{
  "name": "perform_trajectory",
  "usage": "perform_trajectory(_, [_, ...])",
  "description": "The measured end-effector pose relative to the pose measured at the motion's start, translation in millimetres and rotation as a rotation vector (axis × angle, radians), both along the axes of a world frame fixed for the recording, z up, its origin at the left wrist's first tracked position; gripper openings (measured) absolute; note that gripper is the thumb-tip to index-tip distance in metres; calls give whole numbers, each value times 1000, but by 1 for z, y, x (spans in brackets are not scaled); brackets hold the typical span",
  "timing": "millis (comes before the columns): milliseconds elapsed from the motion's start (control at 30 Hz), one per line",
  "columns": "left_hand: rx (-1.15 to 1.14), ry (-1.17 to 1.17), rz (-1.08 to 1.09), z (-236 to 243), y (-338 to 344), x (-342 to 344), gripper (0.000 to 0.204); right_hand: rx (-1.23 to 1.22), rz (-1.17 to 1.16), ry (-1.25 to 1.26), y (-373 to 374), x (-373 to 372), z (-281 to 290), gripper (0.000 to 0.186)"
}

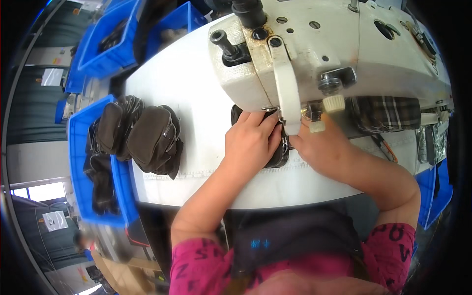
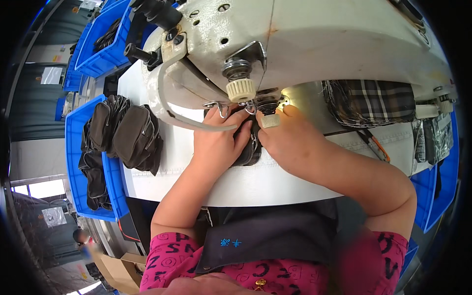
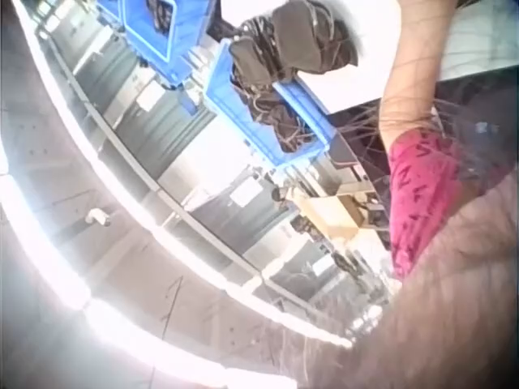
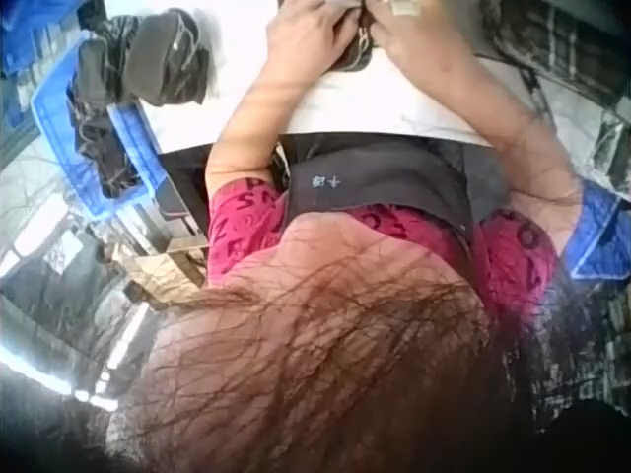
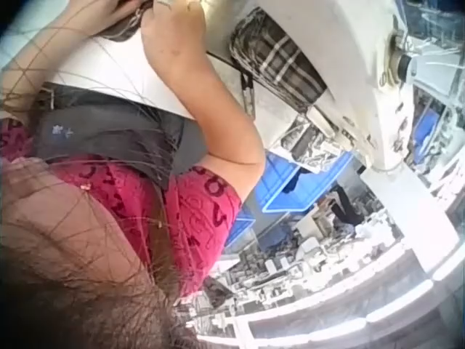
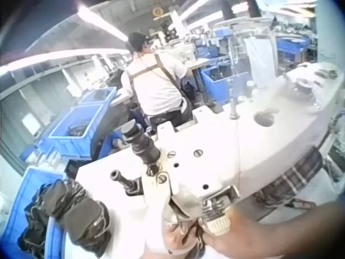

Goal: Sewing pieces of leather together using a sewing machine.

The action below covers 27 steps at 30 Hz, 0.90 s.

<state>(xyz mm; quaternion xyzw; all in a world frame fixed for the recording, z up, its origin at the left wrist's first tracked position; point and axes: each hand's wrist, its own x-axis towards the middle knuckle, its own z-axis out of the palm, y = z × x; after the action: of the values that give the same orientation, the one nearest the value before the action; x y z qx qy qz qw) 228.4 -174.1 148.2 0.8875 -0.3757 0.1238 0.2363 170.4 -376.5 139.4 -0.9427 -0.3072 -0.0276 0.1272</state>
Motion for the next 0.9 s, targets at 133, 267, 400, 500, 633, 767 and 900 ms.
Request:
perform_trajectory(133, [23, 15, 39, -4, 2, 5, 24, -104, -93, -10, 2, -2, -5, 20])
perform_trajectory(267, [35, 59, 20, -5, 10, 4, 36, -24, -111, -99, 0, 0, -16, 25])
perform_trajectory(400, [2, 275, -195, 8, 14, -7, 62, 13, -103, -5, -3, 0, -11, 27])
perform_trajectory(500, [84, 337, -110, 12, 16, -8, 60, -50, -20, 68, 0, -1, -4, 26])
perform_trajectory(633, [-135, 527, -99, 7, 27, 0, 45, 16, 177, -270, 11, -17, 2, 28])
perform_trajectory(767, [-81, 541, -46, 9, 21, -3, 37, 7, 193, -265, 18, -27, -2, 37])
perform_trajectory(900, [112, 225, -96, 10, 18, -4, 30, -27, 192, -232, 19, -31, -5, 38])
